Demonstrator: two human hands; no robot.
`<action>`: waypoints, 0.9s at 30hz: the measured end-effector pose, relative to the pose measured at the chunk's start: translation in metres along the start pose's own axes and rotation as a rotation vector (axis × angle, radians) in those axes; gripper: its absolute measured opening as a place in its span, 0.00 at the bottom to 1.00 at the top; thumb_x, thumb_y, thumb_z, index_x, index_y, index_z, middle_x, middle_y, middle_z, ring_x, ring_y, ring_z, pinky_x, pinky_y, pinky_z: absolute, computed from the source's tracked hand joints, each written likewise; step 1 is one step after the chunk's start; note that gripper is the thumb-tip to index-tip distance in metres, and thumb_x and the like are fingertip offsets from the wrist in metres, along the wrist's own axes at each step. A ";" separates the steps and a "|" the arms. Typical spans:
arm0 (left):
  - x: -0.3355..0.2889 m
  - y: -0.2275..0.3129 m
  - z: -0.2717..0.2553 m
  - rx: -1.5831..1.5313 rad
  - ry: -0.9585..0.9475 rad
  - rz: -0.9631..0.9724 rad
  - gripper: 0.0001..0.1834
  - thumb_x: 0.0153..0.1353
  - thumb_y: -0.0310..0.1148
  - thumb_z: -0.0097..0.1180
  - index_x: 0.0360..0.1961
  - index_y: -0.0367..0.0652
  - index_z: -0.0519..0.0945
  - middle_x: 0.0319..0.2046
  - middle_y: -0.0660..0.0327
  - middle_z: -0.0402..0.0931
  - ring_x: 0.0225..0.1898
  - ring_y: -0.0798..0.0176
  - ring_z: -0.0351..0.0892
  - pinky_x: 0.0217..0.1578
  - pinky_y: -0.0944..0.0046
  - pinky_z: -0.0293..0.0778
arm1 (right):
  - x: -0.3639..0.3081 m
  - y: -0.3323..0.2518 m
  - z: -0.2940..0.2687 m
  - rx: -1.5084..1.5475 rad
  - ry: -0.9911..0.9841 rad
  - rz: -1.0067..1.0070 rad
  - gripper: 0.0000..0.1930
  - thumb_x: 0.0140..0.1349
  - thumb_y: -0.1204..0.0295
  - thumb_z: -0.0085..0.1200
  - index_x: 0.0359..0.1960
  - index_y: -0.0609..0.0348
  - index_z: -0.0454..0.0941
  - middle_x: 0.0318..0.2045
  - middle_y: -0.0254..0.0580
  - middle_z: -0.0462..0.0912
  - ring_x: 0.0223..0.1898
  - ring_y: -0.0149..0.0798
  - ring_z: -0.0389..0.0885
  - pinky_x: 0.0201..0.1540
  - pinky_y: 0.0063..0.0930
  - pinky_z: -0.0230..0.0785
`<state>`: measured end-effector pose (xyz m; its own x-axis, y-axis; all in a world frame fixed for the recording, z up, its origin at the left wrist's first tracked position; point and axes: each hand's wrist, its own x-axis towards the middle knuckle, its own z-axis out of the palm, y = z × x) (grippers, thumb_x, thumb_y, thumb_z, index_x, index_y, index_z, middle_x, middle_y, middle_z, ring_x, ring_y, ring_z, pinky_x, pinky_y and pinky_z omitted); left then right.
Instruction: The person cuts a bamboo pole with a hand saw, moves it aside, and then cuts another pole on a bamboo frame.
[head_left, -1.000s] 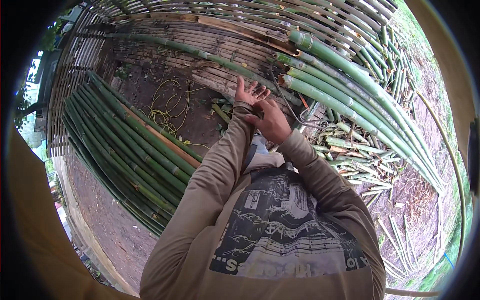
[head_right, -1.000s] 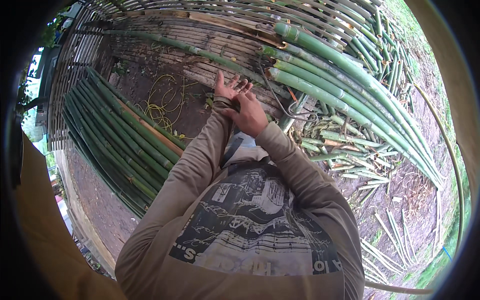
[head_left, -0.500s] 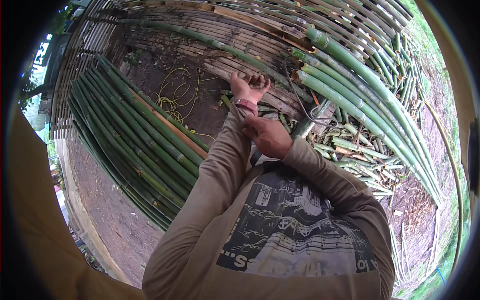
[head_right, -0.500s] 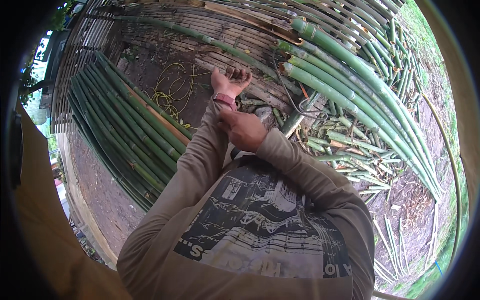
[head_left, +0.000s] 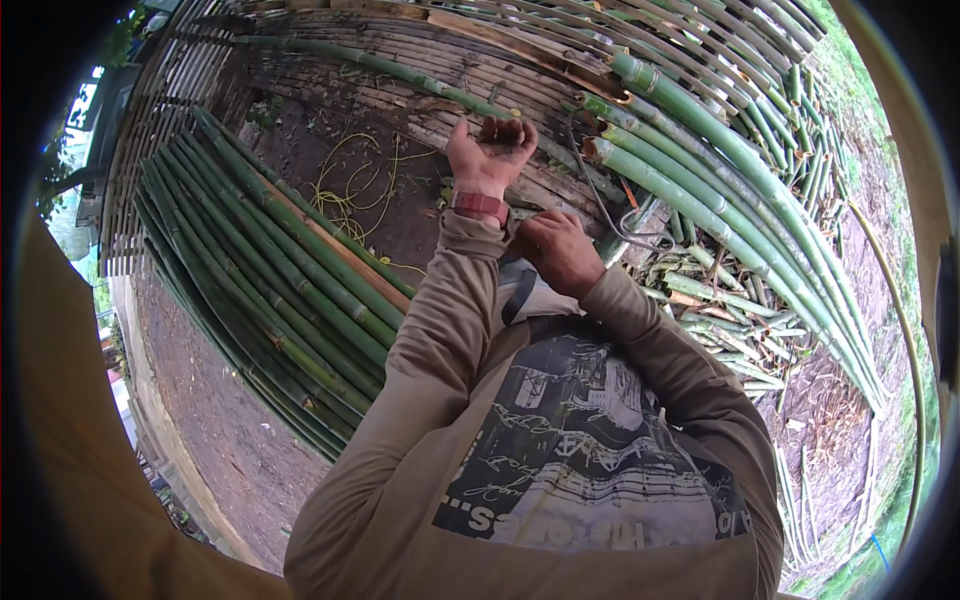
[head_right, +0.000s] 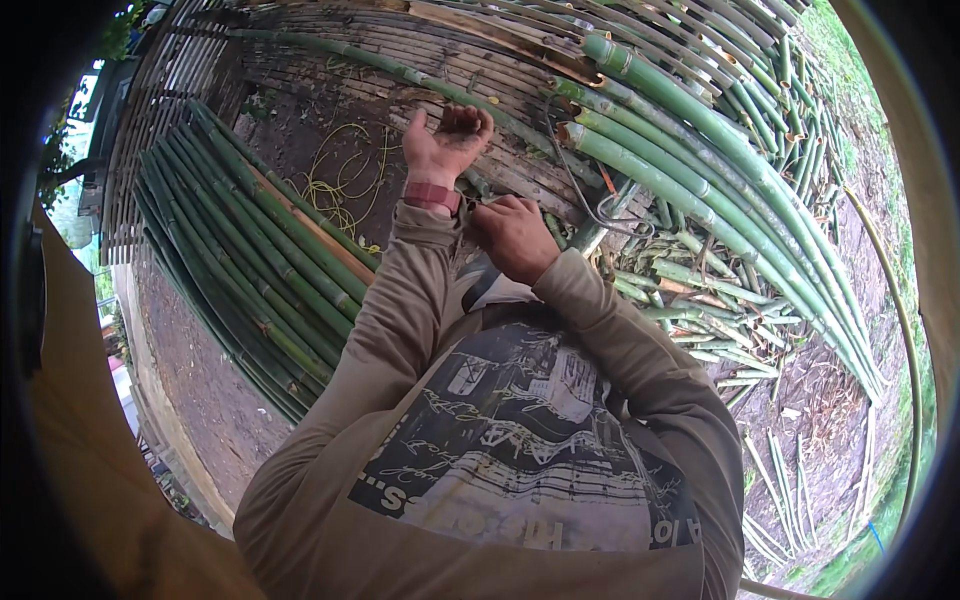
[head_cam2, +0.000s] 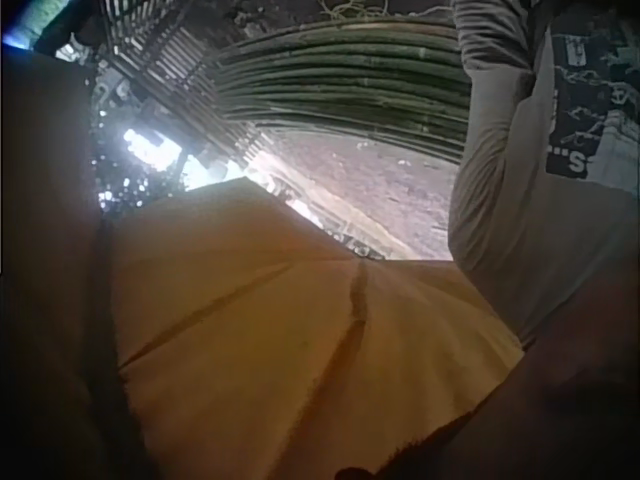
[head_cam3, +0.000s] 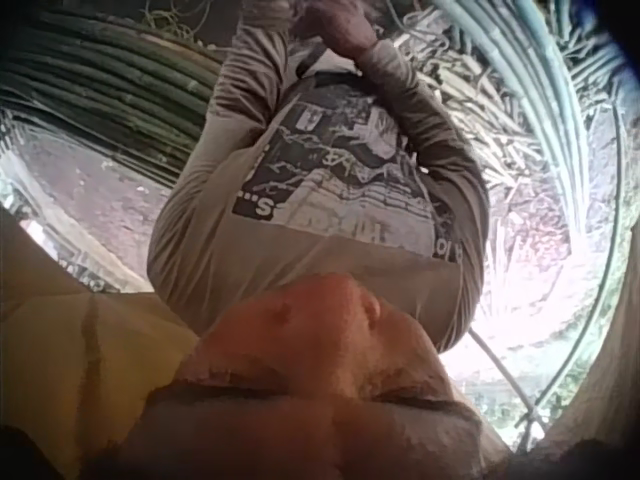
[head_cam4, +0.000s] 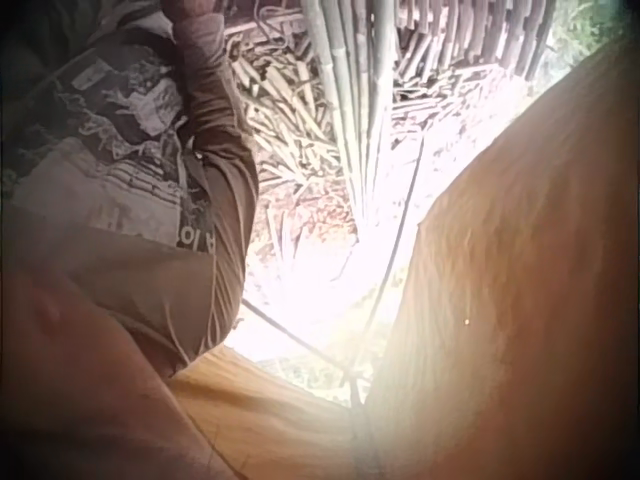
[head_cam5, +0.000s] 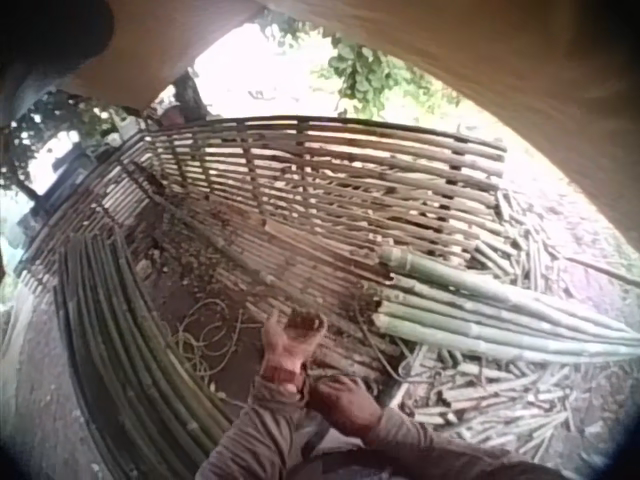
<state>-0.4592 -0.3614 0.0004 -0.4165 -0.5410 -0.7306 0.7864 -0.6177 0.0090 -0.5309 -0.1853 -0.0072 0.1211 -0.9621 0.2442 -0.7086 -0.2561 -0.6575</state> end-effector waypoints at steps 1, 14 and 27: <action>-0.008 -0.003 0.015 -0.146 -0.079 -0.069 0.32 0.67 0.58 0.34 0.27 0.36 0.70 0.27 0.53 0.69 0.35 0.53 0.70 0.42 0.45 0.68 | -0.005 0.015 0.009 -0.001 0.006 0.001 0.07 0.59 0.68 0.55 0.35 0.56 0.76 0.37 0.41 0.80 0.40 0.39 0.77 0.38 0.32 0.69; -0.062 -0.051 0.067 -0.094 -0.686 -0.238 0.42 0.60 0.70 0.36 0.37 0.35 0.78 0.34 0.49 0.77 0.41 0.49 0.75 0.49 0.44 0.69 | -0.002 0.000 0.026 1.563 -0.344 0.439 0.07 0.64 0.70 0.49 0.38 0.58 0.76 0.31 0.37 0.78 0.29 0.36 0.77 0.34 0.33 0.71; -0.044 -0.083 -0.011 0.518 -0.638 -0.121 0.58 0.54 0.79 0.23 0.71 0.41 0.44 0.71 0.47 0.41 0.72 0.47 0.39 0.71 0.45 0.34 | 0.017 -0.049 -0.060 -0.147 0.188 0.047 0.34 0.65 0.47 0.41 0.66 0.55 0.59 0.67 0.47 0.60 0.68 0.56 0.55 0.69 0.50 0.45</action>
<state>-0.5014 -0.2799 0.0249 -0.7862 -0.5772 -0.2207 0.4747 -0.7928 0.3823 -0.5363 -0.1836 0.0718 -0.0367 -0.9348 0.3532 -0.8057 -0.1814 -0.5638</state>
